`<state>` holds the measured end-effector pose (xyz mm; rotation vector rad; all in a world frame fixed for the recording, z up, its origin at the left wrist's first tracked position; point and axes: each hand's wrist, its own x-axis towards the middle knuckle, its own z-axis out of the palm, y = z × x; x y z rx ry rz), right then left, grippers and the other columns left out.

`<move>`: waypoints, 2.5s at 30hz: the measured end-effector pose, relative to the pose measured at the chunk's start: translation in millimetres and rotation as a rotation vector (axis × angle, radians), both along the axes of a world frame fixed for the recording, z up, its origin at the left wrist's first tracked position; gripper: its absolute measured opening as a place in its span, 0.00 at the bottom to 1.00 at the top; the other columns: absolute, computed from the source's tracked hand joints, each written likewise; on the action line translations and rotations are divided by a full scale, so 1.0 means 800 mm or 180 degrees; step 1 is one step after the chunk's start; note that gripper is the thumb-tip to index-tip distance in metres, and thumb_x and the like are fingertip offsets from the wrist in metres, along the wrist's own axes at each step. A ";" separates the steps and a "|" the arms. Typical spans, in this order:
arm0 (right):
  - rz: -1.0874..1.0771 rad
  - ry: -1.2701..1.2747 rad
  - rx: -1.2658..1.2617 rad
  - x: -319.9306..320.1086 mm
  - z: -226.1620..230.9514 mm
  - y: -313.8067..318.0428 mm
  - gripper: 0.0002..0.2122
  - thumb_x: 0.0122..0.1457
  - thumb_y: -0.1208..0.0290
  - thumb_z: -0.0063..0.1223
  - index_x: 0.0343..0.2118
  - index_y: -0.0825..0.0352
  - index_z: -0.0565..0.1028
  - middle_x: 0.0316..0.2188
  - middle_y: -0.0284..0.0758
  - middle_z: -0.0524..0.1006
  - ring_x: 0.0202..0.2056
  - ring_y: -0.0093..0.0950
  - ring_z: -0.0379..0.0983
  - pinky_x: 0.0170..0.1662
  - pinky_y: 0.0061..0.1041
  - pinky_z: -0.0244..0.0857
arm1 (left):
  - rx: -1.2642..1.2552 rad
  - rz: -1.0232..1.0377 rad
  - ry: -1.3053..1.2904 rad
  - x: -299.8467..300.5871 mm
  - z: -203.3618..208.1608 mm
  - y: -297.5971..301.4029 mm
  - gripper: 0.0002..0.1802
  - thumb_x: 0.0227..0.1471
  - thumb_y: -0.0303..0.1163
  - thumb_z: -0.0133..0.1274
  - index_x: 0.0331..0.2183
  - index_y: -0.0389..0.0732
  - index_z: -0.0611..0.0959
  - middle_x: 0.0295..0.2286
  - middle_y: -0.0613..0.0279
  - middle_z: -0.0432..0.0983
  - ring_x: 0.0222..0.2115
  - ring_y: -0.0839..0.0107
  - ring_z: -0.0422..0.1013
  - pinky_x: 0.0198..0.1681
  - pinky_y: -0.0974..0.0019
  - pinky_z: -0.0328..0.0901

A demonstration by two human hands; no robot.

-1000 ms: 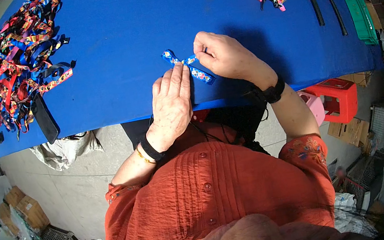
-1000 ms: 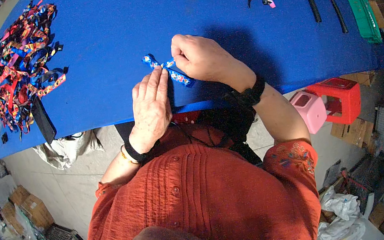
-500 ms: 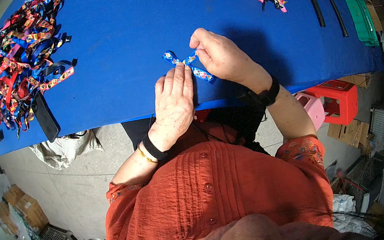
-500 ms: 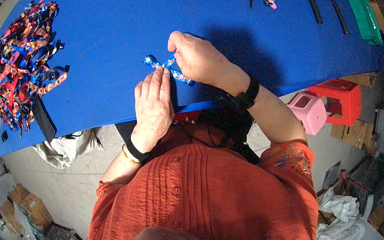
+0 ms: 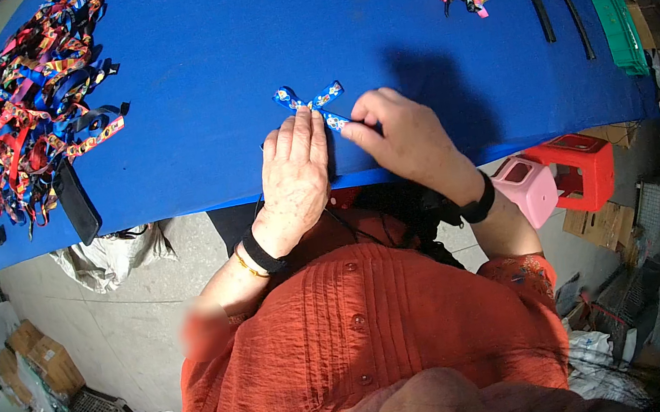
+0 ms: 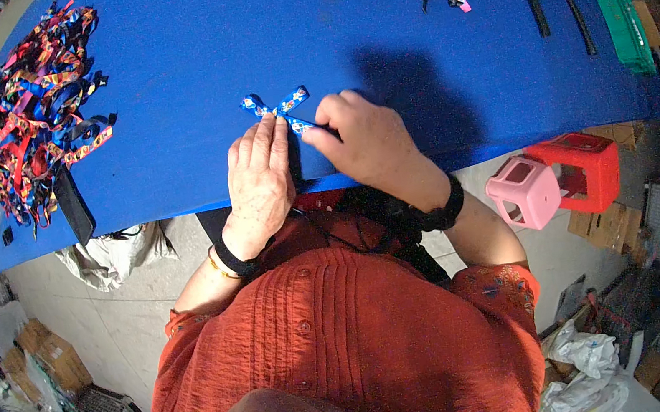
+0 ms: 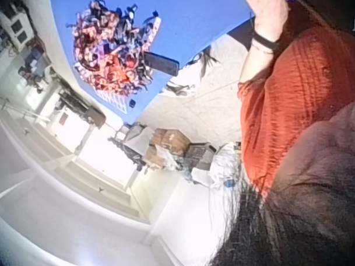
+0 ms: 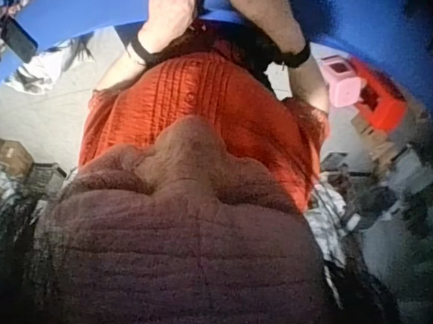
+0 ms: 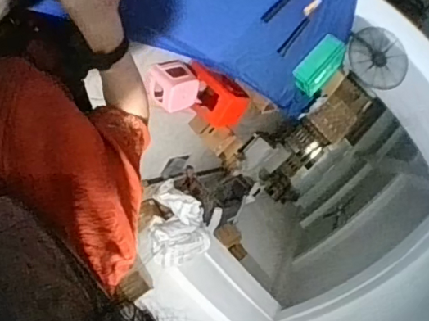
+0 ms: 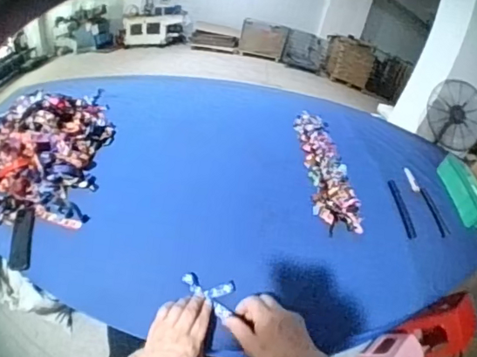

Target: Folding and assembling patterned fabric straps into specific shapes at a workbench.

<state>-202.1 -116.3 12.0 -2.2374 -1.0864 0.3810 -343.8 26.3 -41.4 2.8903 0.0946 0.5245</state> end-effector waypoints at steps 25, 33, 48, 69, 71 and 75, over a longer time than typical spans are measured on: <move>-0.0064 -0.0341 -0.0346 -0.019 0.001 -0.006 0.13 0.57 0.64 0.62 0.43 0.63 0.76 0.34 0.40 0.76 0.33 0.44 0.78 0.35 0.42 0.72 | 0.0126 0.0034 0.0080 0.002 0.001 0.003 0.29 0.53 0.29 0.49 0.57 0.27 0.72 0.55 0.40 0.69 0.54 0.51 0.68 0.57 0.51 0.62; 0.0473 -0.1092 -0.0064 -0.030 -0.015 0.015 0.19 0.61 0.71 0.56 0.56 0.56 0.77 0.29 0.35 0.70 0.26 0.33 0.74 0.30 0.32 0.70 | 0.0042 0.0063 -0.0023 0.001 -0.004 0.002 0.29 0.52 0.28 0.50 0.55 0.26 0.73 0.54 0.41 0.69 0.54 0.51 0.67 0.58 0.51 0.62; 0.0632 -0.1516 -0.0423 -0.030 -0.017 0.018 0.20 0.61 0.69 0.58 0.57 0.60 0.76 0.28 0.34 0.69 0.25 0.30 0.73 0.29 0.29 0.68 | -0.0404 0.0078 0.0075 -0.048 0.024 0.026 0.28 0.46 0.21 0.56 0.53 0.32 0.78 0.50 0.48 0.74 0.52 0.52 0.71 0.57 0.50 0.64; 0.0667 -0.1740 -0.0445 -0.035 -0.017 0.020 0.23 0.59 0.71 0.51 0.59 0.61 0.74 0.29 0.31 0.71 0.26 0.27 0.74 0.31 0.28 0.69 | -0.0489 0.0225 -0.0185 -0.005 0.012 0.012 0.32 0.45 0.19 0.54 0.56 0.32 0.75 0.53 0.47 0.72 0.51 0.51 0.70 0.54 0.52 0.65; 0.0659 -0.1732 -0.0467 -0.035 -0.016 0.019 0.23 0.59 0.71 0.51 0.59 0.61 0.74 0.29 0.31 0.71 0.26 0.27 0.74 0.32 0.28 0.69 | -0.0259 0.0185 -0.0075 -0.007 0.010 0.013 0.32 0.47 0.21 0.54 0.57 0.31 0.74 0.54 0.46 0.72 0.51 0.51 0.70 0.54 0.52 0.65; 0.0675 -0.1646 -0.0485 -0.035 -0.018 0.017 0.23 0.59 0.71 0.51 0.60 0.60 0.74 0.30 0.32 0.71 0.27 0.28 0.74 0.33 0.29 0.69 | 0.0469 0.0088 0.0301 -0.006 0.017 0.010 0.31 0.50 0.31 0.52 0.56 0.26 0.74 0.54 0.41 0.71 0.52 0.52 0.69 0.55 0.53 0.64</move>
